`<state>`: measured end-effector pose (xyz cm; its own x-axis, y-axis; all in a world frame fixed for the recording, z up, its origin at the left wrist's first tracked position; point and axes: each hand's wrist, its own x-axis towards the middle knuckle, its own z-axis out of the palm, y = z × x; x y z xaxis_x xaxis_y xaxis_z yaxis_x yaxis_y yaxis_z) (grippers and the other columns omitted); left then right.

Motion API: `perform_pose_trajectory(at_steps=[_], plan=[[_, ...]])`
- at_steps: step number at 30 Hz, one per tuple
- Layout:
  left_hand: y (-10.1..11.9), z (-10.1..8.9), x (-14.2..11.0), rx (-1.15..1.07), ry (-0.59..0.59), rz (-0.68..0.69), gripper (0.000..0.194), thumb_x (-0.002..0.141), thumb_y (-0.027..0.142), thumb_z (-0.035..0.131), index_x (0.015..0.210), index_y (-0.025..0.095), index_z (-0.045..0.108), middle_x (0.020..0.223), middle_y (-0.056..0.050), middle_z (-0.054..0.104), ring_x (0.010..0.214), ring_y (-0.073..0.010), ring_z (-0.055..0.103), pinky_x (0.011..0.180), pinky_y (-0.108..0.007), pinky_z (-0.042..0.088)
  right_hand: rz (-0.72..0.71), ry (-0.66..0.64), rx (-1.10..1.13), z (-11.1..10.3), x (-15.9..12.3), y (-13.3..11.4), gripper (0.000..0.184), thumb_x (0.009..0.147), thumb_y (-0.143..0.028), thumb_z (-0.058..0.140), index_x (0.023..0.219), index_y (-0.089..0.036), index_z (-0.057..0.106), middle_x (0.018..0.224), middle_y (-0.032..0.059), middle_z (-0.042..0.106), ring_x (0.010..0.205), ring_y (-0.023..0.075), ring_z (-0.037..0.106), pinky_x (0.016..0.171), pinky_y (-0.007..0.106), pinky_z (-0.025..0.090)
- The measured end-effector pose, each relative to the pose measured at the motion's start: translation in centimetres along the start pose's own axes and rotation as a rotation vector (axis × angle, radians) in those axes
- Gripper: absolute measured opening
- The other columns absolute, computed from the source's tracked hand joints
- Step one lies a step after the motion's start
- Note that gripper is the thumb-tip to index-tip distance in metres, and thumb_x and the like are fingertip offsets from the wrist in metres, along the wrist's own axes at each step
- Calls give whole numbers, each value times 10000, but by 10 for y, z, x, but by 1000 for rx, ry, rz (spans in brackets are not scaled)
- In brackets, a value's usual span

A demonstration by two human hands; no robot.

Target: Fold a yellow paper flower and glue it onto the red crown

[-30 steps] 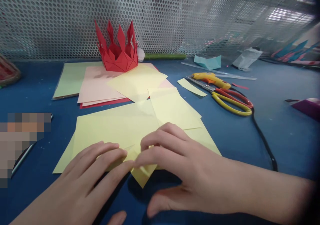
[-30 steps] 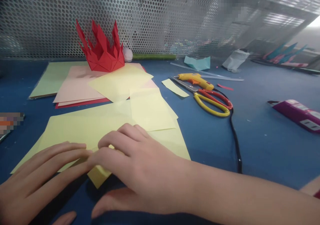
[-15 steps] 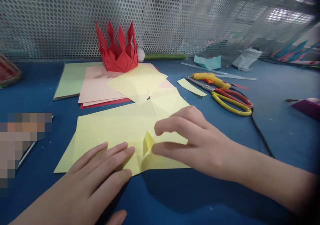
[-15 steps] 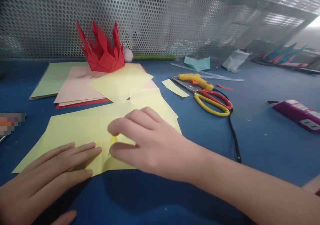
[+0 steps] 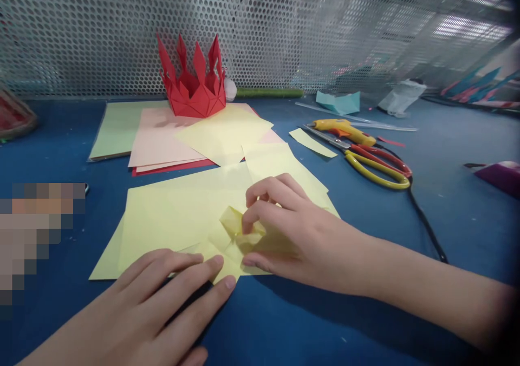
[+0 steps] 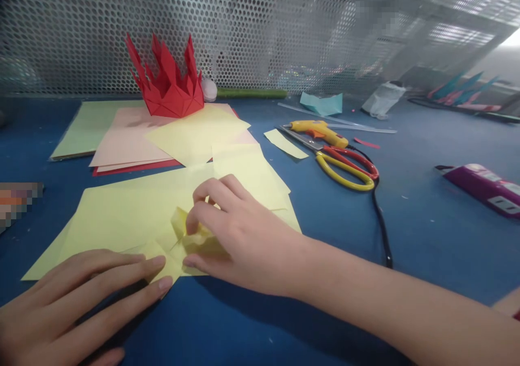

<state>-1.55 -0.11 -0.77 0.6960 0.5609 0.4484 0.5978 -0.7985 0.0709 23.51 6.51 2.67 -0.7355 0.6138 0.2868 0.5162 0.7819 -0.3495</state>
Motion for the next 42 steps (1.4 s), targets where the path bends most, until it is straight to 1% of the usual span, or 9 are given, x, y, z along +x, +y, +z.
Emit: perform_pose_trajectory(at_steps=[3,8,12,16,22,25,30,37,42], plan=[[-1,2,0,-14,-16,-21,413,886,179,490,1255,305,625,1196,39,739,1108,-190,640,1130,-319,336,-64,10,35,1,1,-1,16,906,-178,641,906,-163,647,1040,102,572,977,215,513,867,333,499],[2,6,-5,64,-87,-80,442,889,339,541,1321,294,624,1225,-43,719,1149,-280,630,1052,-433,477,-112,44,-53,1,0,-1,109,955,-135,540,908,-141,639,1015,114,609,891,200,565,790,313,505],[4,7,-8,87,-92,-80,469,886,388,554,1341,292,615,1241,-56,707,1146,-290,628,1030,-436,499,-203,13,-96,0,-1,-2,195,1005,-104,438,947,-131,622,1034,101,664,825,179,615,742,292,515],[4,7,-10,83,-82,-53,475,893,381,551,1355,286,602,1226,-53,712,1110,-281,643,993,-409,515,-248,-44,-128,-2,0,-6,330,1029,-77,334,917,-113,642,956,95,697,817,190,634,741,294,521],[2,3,-8,45,-26,38,395,949,195,410,1301,257,579,1214,20,710,1081,-188,633,1021,-311,400,-289,-18,-130,1,1,-2,345,1048,-98,327,1032,-110,671,973,89,702,852,171,623,806,284,513],[2,2,-6,91,-65,84,373,964,220,414,1306,225,564,1279,-4,669,1127,-202,597,1033,-329,360,-294,3,-119,0,0,4,301,1029,-78,372,1009,-122,669,1037,93,698,889,170,615,832,282,502],[4,6,-7,102,-32,40,383,967,188,368,1299,230,556,1329,-13,630,1186,-200,545,1095,-332,285,-341,-111,-169,-6,3,10,333,1048,-102,339,1069,-162,666,1161,97,678,953,180,610,858,321,504],[4,5,-6,119,-34,73,374,995,208,345,1304,199,554,1289,-39,671,1124,-208,564,1065,-335,296,-484,-119,-258,-9,5,15,360,1067,-123,308,1059,-153,667,1175,102,686,1004,179,615,863,352,514],[4,7,-9,125,-16,76,402,1007,253,355,1341,217,576,1281,-13,700,1111,-205,598,1062,-332,323,-475,-141,-237,-9,4,14,352,1066,-117,311,1069,-144,663,1206,88,688,1035,183,624,885,352,512]])
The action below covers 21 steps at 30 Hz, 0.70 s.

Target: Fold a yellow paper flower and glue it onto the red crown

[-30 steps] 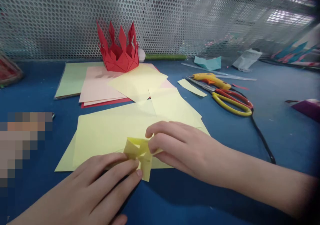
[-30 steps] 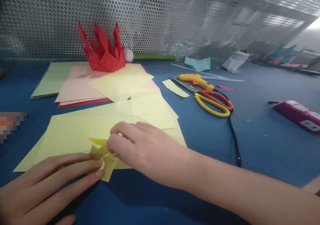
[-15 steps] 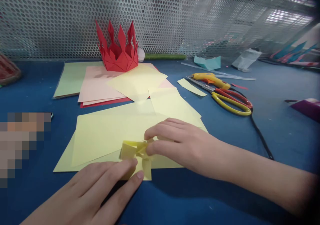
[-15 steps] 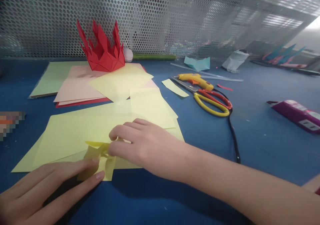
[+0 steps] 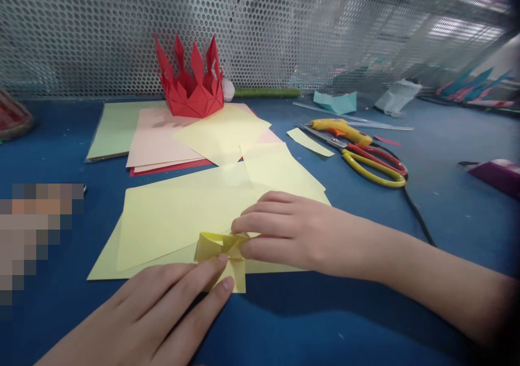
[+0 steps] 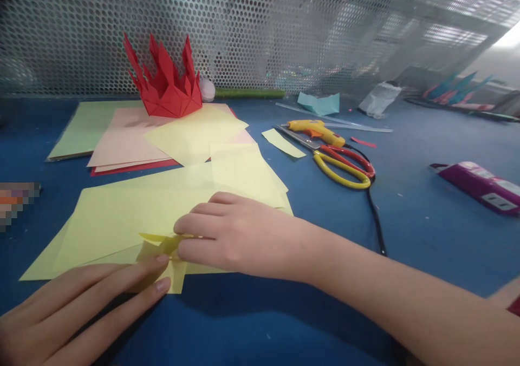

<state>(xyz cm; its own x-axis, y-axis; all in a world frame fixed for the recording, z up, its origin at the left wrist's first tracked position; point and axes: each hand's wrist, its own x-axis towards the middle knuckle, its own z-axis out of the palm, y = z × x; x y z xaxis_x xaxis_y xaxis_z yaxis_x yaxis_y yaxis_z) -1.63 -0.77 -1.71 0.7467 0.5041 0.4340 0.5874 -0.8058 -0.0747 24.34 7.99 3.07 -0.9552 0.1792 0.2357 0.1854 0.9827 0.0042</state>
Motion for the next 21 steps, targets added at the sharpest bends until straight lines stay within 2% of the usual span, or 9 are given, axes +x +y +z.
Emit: perform_pose_trajectory(at_steps=[6,9,14,18,21], plan=[[1,1,-2,-21,-24,-18,448,1016,294,393,1451,224,475,1259,-8,718,1135,-206,598,1103,-342,299,68,55,14,2,2,-6,339,1060,-121,337,1198,-108,647,1063,95,715,957,206,644,825,364,521],[1,1,-1,-26,-21,-19,426,1040,326,359,1433,223,485,1240,-18,716,1133,-198,581,1099,-326,288,71,78,-39,2,4,-11,369,1056,-114,336,1060,-114,706,1004,102,716,909,204,640,777,354,507],[0,-1,2,-53,-7,-42,435,1022,449,417,1387,250,542,1271,-12,700,1120,-206,577,1059,-310,348,161,155,-39,2,9,-24,320,1010,-79,414,869,-129,698,860,45,686,745,151,566,728,318,471],[-1,-2,3,9,-51,33,386,1034,344,377,1285,218,643,1238,-14,731,1120,-222,559,1061,-338,328,175,190,-62,1,11,-31,309,971,-50,456,771,-153,667,868,23,675,731,140,521,766,320,451],[-1,-3,5,30,-57,46,396,1030,273,340,1250,203,661,1259,-18,729,1091,-230,562,1026,-354,341,188,218,-123,1,10,-33,340,979,-49,444,752,-171,666,852,10,678,729,148,503,786,329,439]])
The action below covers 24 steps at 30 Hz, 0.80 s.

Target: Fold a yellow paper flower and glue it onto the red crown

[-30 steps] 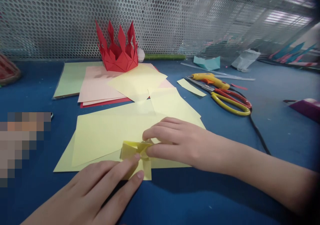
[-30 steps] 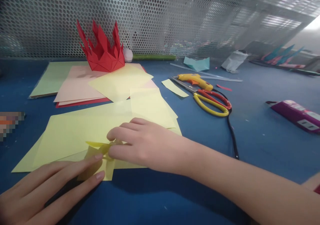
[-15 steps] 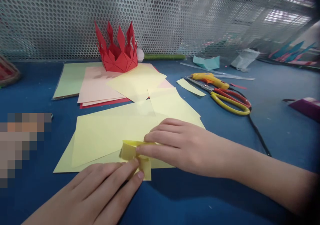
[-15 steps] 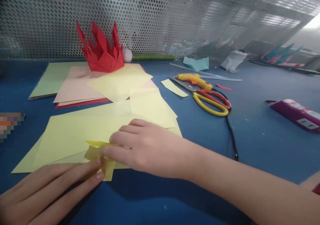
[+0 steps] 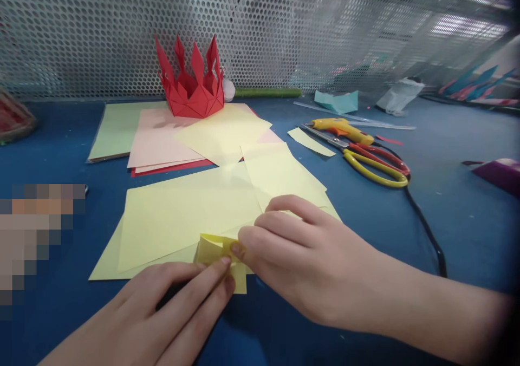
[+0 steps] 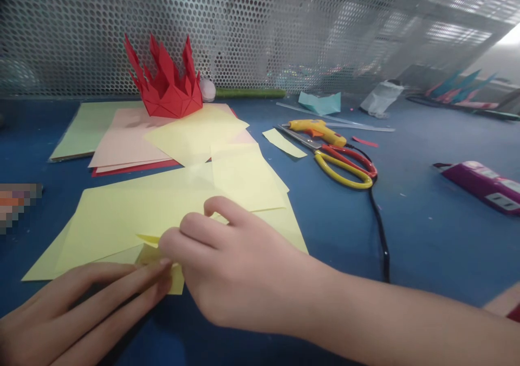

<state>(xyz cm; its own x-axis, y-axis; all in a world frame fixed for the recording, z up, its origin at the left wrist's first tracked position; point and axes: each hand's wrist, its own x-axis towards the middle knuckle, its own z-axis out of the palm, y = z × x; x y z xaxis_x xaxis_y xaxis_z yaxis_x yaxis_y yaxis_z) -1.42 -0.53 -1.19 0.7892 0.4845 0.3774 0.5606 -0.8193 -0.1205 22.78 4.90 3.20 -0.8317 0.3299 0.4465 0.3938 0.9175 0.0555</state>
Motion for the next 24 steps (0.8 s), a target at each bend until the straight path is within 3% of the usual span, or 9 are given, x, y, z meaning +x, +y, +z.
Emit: perform_pose_trajectory(at_steps=[5,9,15,24], plan=[[0,-1,2,-7,13,-13,385,1000,228,368,1242,197,666,1296,-16,715,1098,-241,578,1010,-357,369,31,23,-148,0,-2,-7,414,988,-69,433,660,-202,648,886,37,694,758,190,498,767,372,399],[0,-1,1,18,31,32,391,996,178,365,1272,185,641,1267,-14,727,1108,-237,570,1036,-365,351,62,7,-96,2,-3,-18,415,938,-9,416,665,-193,669,790,39,612,730,189,449,777,349,390],[3,2,-4,-21,56,-22,377,1027,339,422,1332,193,590,1226,2,748,1181,-209,561,1157,-329,263,68,-88,-241,1,-10,-28,317,942,-122,484,786,-211,745,851,60,609,826,229,409,839,384,355],[1,3,-5,-4,41,-14,430,990,220,396,1397,169,524,1309,-26,706,1245,-203,541,1195,-334,215,150,-145,-254,2,-8,-31,131,866,-186,636,780,-196,734,760,60,558,771,237,423,678,393,357]])
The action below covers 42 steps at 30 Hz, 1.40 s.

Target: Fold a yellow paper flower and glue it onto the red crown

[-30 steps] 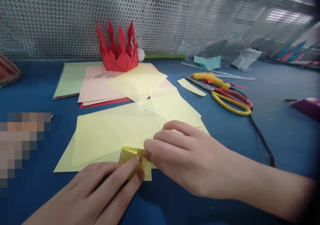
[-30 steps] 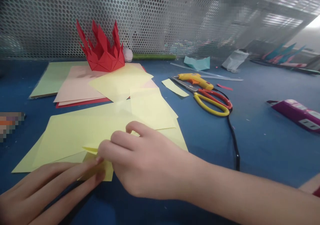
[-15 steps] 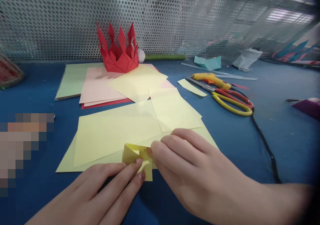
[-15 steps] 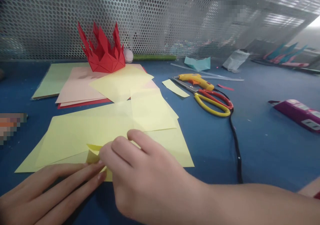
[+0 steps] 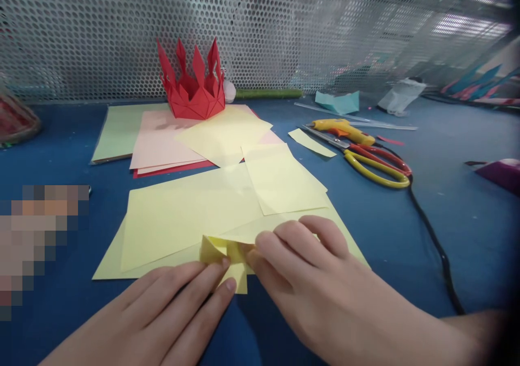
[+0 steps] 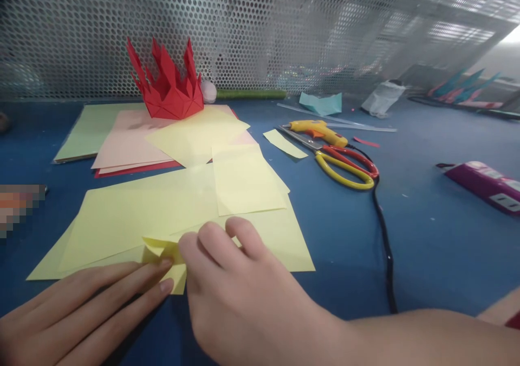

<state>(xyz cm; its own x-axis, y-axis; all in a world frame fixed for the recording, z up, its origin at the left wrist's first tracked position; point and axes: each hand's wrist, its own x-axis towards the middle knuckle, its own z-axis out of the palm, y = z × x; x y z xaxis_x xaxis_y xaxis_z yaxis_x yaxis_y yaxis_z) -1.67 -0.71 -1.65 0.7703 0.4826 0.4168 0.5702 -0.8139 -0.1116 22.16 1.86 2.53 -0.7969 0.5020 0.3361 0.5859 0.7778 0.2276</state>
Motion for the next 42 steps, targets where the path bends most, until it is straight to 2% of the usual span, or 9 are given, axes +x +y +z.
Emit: perform_pose_trajectory(at_steps=[7,10,13,19,22,27,33,37,42], plan=[[4,1,0,-24,74,-44,335,1026,331,409,1245,234,644,1188,1,750,1210,-201,553,1211,-347,219,-113,29,129,-1,1,3,328,978,-88,434,926,-175,746,1099,36,696,762,182,476,686,324,403],[4,2,0,-53,74,-79,345,1018,365,418,1274,244,616,1202,13,746,1223,-217,531,1213,-355,212,-102,-28,148,1,0,0,293,945,-80,456,898,-152,737,991,69,710,739,182,526,681,325,421],[3,2,0,-67,19,-56,392,977,282,428,1335,210,572,1312,-7,700,1294,-231,502,1213,-357,223,-65,-72,117,3,-2,-7,257,893,-57,479,935,-121,724,868,83,705,672,189,566,623,352,402],[0,-3,-6,-67,-3,2,455,870,100,501,1290,227,625,1387,-3,665,1351,-201,529,1172,-320,376,-6,-40,104,8,-1,-10,330,1042,-232,406,1030,-97,707,1058,122,725,792,213,662,640,384,405],[-1,-6,-9,-48,16,46,447,885,126,531,1296,269,634,1352,24,687,1271,-188,611,1119,-294,448,-84,-51,119,9,2,0,309,1040,-157,402,993,-124,706,1084,104,727,828,204,676,644,374,404],[-1,-8,0,-75,63,-47,435,915,77,465,1293,234,609,1403,54,648,1287,-124,573,1190,-254,306,-93,-40,140,15,2,10,289,998,-117,426,1044,-153,709,1078,106,724,806,187,666,672,352,437],[-2,-10,13,-59,49,-136,375,955,160,474,1317,198,562,1421,-5,623,1275,-180,502,1173,-286,259,-67,-18,162,14,2,6,321,1031,-168,391,1080,-141,708,1035,103,742,691,179,653,647,361,455],[-3,-8,10,-122,35,-175,426,956,151,443,1371,216,514,1386,-12,614,1255,-189,524,1135,-288,308,18,14,302,11,6,10,399,1081,-310,358,969,-151,707,956,70,761,678,158,668,652,347,426],[-7,-10,7,-137,11,-187,428,935,139,474,1356,205,511,1276,-36,602,1204,-182,535,1108,-253,323,12,54,358,12,7,12,266,1041,-285,477,994,-138,694,880,34,750,581,153,618,591,352,381]])
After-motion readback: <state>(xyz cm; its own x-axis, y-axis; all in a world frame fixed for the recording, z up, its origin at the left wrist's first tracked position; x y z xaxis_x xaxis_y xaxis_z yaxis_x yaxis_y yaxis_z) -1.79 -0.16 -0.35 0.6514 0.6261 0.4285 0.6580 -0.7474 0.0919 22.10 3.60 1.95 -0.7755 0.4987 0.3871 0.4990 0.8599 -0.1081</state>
